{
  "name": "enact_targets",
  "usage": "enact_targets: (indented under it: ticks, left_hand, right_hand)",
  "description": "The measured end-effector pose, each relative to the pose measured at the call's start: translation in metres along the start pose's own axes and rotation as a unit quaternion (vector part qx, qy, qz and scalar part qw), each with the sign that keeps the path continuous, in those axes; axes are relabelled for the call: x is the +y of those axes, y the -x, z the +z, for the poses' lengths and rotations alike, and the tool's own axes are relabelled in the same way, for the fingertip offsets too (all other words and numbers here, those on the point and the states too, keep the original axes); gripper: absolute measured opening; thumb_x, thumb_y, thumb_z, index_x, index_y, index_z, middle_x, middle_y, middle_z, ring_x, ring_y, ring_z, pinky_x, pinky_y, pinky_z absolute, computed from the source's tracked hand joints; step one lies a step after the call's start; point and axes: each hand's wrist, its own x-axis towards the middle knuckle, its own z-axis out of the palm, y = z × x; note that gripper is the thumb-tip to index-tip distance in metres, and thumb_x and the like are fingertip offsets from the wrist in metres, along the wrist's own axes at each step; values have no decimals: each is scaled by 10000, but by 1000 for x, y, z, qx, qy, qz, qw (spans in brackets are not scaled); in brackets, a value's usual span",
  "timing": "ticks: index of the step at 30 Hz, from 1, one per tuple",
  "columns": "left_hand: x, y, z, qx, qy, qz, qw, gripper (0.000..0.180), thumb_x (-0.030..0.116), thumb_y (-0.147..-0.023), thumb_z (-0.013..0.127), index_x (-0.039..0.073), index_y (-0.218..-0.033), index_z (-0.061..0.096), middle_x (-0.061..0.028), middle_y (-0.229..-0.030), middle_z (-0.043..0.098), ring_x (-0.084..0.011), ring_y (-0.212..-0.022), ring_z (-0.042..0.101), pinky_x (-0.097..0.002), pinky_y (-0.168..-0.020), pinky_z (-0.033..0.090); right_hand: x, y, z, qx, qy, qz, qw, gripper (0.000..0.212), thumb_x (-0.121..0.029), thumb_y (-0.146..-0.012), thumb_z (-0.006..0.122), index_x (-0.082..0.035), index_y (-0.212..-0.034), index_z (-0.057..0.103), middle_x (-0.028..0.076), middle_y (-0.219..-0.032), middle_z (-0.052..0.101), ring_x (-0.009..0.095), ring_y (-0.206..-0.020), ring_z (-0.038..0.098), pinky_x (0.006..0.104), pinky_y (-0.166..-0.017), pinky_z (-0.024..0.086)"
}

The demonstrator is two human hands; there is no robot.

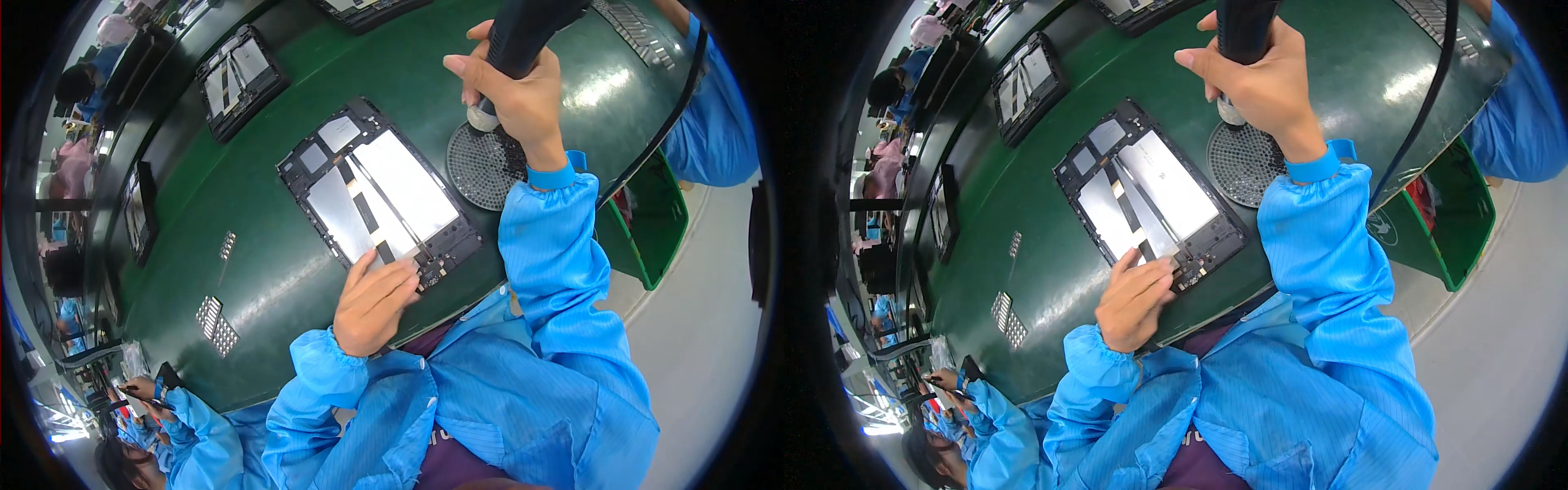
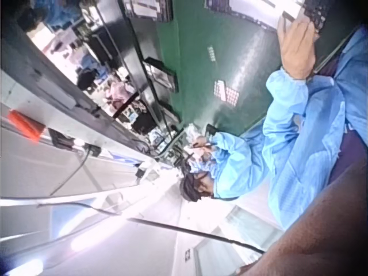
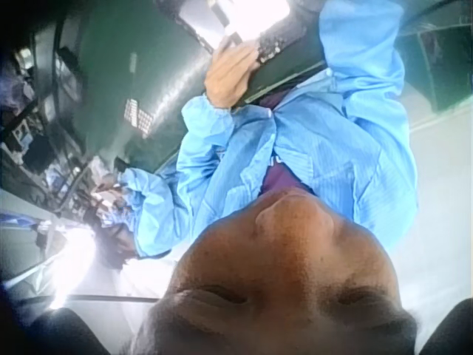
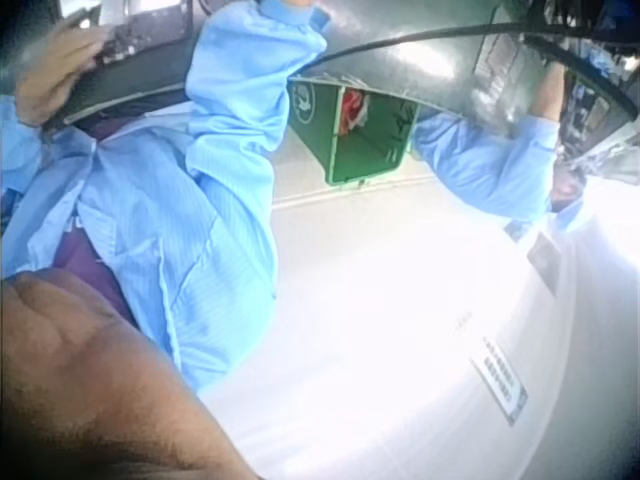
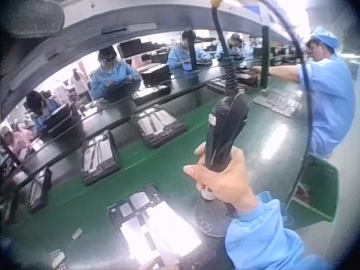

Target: Assemble electronic components and drive screws into screen frames on a production line.

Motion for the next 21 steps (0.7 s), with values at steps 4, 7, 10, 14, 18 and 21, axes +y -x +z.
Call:
enact_targets:
  ticks: [4,7,10,14,18,21]
  left_hand:
    - [-3,-10,-12,82,-3,-78,994,222,-99,-696,618,-17,-901,629,-136,-818,657,-261,-804,655,-454,-853,458]
    - [-1,-18,-14,158,29,-159,974,128,-60,-761,611,-28,-883,633,-126,-767,666,-244,-754,661,-431,-821,477]
    - [-9,-16,-24,147,-15,-153,977,105,-31,-772,623,-32,-877,633,-135,-821,670,-236,-787,658,-382,-810,484]
    - [-21,-6,-31,216,-18,-200,956,127,-12,-769,642,0,-894,655,-123,-885,628,-207,-825,612,-278,-729,481]
    - [-35,10,-35,212,11,-294,932,130,-17,-758,664,-13,-885,639,-77,-800,589,-146,-742,568,-247,-676,466]
    - [-37,14,-32,255,126,-374,883,119,-17,-769,663,-41,-879,627,-71,-813,599,-135,-737,583,-232,-684,477]
  right_hand:
    - [3,-1,-3,-6,32,-11,999,261,-14,-722,714,20,-923,550,30,-607,572,99,-473,541,222,-457,430]
    - [6,-1,-3,-4,35,-10,999,262,-20,-717,722,16,-917,556,26,-611,576,96,-475,546,220,-451,431]
    - [6,0,-2,-4,44,-13,999,262,-19,-714,724,15,-913,558,28,-615,579,96,-474,548,218,-445,432]
    - [5,1,-1,-5,38,-10,999,254,-25,-718,724,13,-909,561,32,-617,581,101,-470,550,215,-438,431]
    - [8,0,-6,-6,41,-40,998,253,-22,-719,722,17,-910,560,37,-616,580,103,-468,551,215,-436,432]
    - [9,0,-7,-8,41,-29,999,265,-9,-708,723,18,-914,559,37,-615,579,100,-466,544,220,-438,429]
